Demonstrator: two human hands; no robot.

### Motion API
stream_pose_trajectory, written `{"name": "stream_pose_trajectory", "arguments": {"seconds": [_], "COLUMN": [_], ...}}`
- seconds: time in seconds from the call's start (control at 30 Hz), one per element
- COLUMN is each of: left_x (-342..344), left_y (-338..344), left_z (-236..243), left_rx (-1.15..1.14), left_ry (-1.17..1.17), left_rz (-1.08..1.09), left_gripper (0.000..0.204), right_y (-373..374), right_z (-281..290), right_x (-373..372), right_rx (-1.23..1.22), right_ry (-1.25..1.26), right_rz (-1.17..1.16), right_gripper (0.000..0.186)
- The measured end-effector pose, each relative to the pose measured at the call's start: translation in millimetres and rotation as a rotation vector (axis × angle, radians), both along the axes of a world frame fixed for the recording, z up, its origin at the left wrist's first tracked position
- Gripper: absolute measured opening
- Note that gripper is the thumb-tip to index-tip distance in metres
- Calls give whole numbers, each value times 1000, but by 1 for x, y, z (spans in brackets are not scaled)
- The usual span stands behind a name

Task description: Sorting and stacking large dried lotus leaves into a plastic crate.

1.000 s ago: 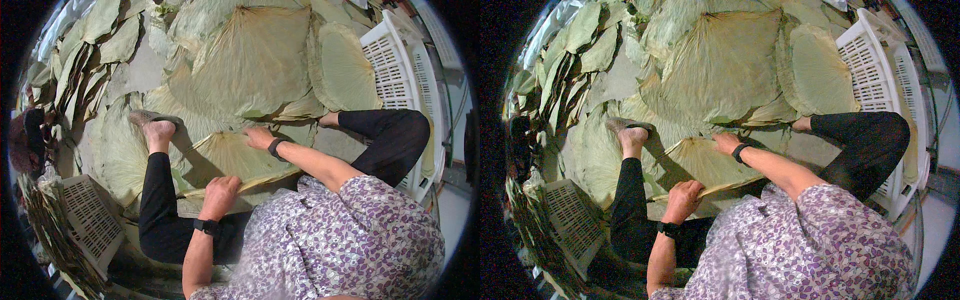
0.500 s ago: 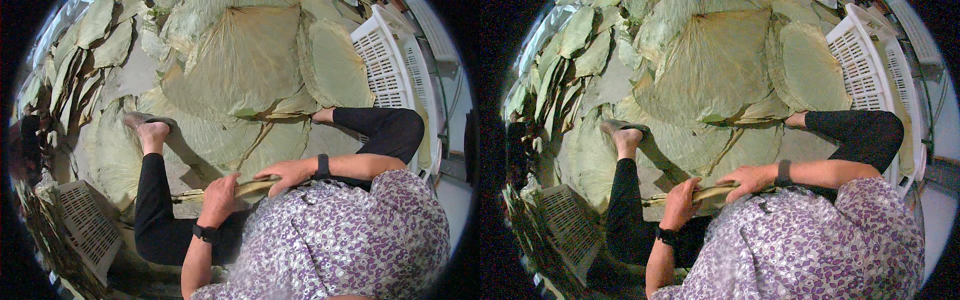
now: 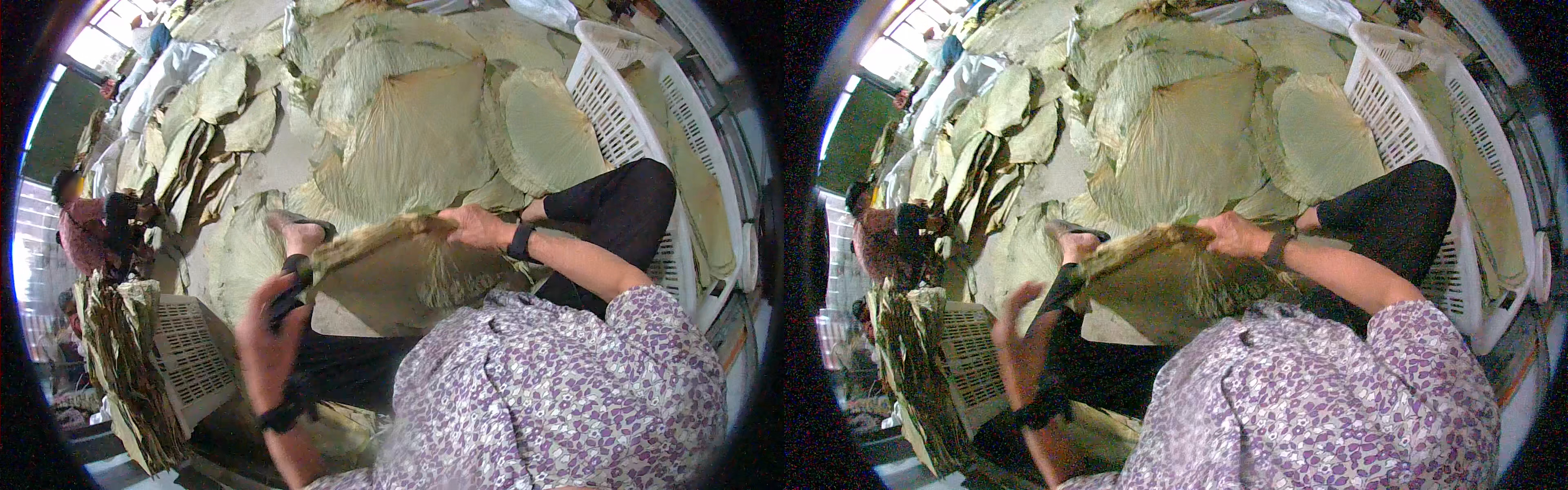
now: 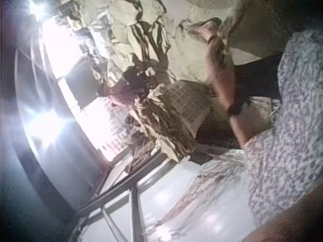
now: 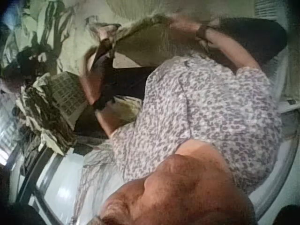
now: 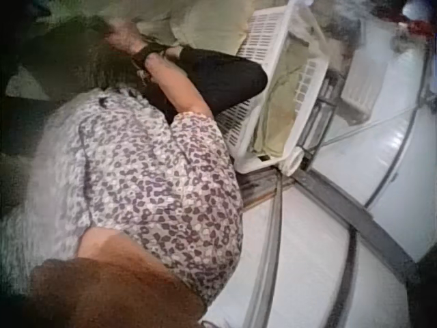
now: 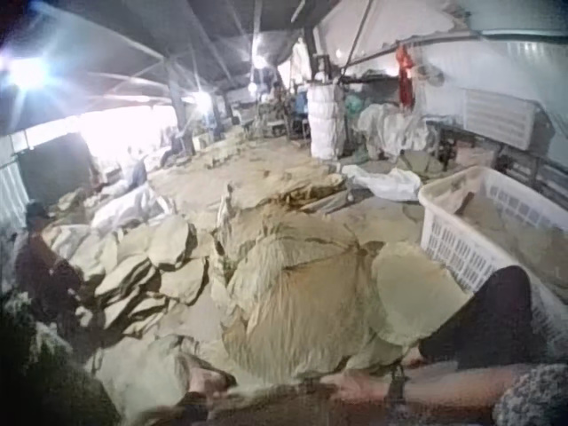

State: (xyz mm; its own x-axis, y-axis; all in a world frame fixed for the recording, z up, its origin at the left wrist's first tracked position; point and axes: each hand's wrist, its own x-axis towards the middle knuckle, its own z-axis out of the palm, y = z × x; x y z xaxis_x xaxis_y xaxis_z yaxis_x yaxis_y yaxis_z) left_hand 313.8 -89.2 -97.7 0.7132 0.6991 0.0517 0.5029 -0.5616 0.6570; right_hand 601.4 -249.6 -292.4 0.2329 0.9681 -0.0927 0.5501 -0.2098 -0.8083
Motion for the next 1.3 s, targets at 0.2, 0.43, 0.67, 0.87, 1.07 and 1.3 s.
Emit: {"name": "stream_pose_trajectory", "arguments": {"seconds": [0.2, 0.43, 0.67, 0.87, 1.07, 1.3], "left_x": [-146, -243, -125, -27, -12, 4], "left_y": [0, 111, 285, 198, 124, 134], "left_z": [131, 189, -7, -274, -401, -441], "left_rx": [483, 543, 16, -592, -855, -746], "left_ry": [-70, -315, -542, -403, 101, 514], "left_rz": [300, 514, 494, 729, 1182, 1353], "left_gripper": [33, 21, 19, 43, 92, 130], "right_y": [15, -13, -18, -31, -44, -27], "right_z": [-17, -19, -31, 38, 79, 63], "right_x": [57, 126, 136, 93, 76, 79], "right_rx": [43, 226, 299, 262, 109, 97], "right_ry": [-118, 131, 541, 671, 628, 595], "right_rz": [-410, -801, -913, -811, -865, -880], "right_gripper": [39, 30, 31, 35, 41, 50]}}
